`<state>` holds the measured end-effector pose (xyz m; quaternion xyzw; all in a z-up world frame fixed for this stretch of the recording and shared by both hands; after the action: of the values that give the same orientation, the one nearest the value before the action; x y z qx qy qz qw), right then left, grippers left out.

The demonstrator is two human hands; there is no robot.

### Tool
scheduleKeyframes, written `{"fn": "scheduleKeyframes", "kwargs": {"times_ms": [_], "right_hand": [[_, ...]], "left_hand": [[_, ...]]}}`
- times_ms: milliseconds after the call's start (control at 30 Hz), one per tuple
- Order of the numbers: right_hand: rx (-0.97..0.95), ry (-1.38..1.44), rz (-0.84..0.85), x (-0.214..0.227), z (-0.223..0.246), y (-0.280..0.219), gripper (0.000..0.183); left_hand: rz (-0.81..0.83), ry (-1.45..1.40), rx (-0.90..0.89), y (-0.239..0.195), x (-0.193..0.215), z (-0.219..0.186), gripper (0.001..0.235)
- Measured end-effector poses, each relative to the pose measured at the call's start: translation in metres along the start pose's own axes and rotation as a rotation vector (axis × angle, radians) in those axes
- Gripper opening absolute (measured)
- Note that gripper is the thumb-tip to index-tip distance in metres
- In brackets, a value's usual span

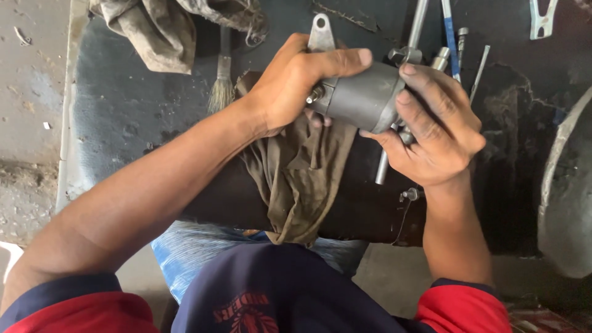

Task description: The person reassembles a starter motor on a workshop bench. They insert the armature into the cylindrical housing, fit the drive gear and end cap, align the flange plate, and use a screwdriver to tighten screws on the housing while holding the assembly steady.

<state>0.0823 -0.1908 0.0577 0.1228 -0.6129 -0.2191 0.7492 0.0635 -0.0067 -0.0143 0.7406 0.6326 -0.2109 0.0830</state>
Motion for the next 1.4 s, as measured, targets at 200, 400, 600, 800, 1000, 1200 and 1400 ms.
{"fn": "scheduleKeyframes", "kwargs": {"times_ms": [200,400,600,800,1000,1200,1400], "right_hand": [[-0.004,-0.022,0.014,0.0,-0.001,-0.002,0.078],[-0.052,0.07,-0.018,-0.003,-0.007,0.004,0.081],[-0.167,0.348,-0.062,-0.004,-0.014,0.004,0.074],[-0.087,0.348,-0.295,-0.001,0.002,0.0,0.089],[-0.023,0.195,-0.384,0.012,0.037,0.0,0.117],[0.006,0.258,-0.374,0.009,0.043,0.002,0.123],[0.03,0.146,-0.307,0.013,0.048,0.007,0.12]], "left_hand": [[0.002,0.033,-0.009,0.0,-0.001,-0.001,0.047],[0.007,0.115,-0.136,-0.001,-0.003,-0.005,0.047],[0.076,0.088,-0.139,0.003,0.0,-0.006,0.059],[0.332,-0.205,-0.117,0.002,-0.016,0.004,0.062],[0.515,-0.55,0.004,-0.007,-0.041,0.029,0.072],[0.506,-0.66,0.065,-0.006,-0.04,0.035,0.082],[0.578,-0.62,0.02,-0.007,-0.036,0.036,0.08]]}}
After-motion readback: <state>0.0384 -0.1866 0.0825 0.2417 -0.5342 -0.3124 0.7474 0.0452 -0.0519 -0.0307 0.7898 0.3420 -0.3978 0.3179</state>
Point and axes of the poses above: each hand's wrist, its own y-axis towards the middle knuckle, its own x-axis out of the back of the hand, z = x × y, the point moved 7 cm from there along y, towards the middle knuckle, and after that the axes turned 10 degrees about z, right-handed, at the moved point
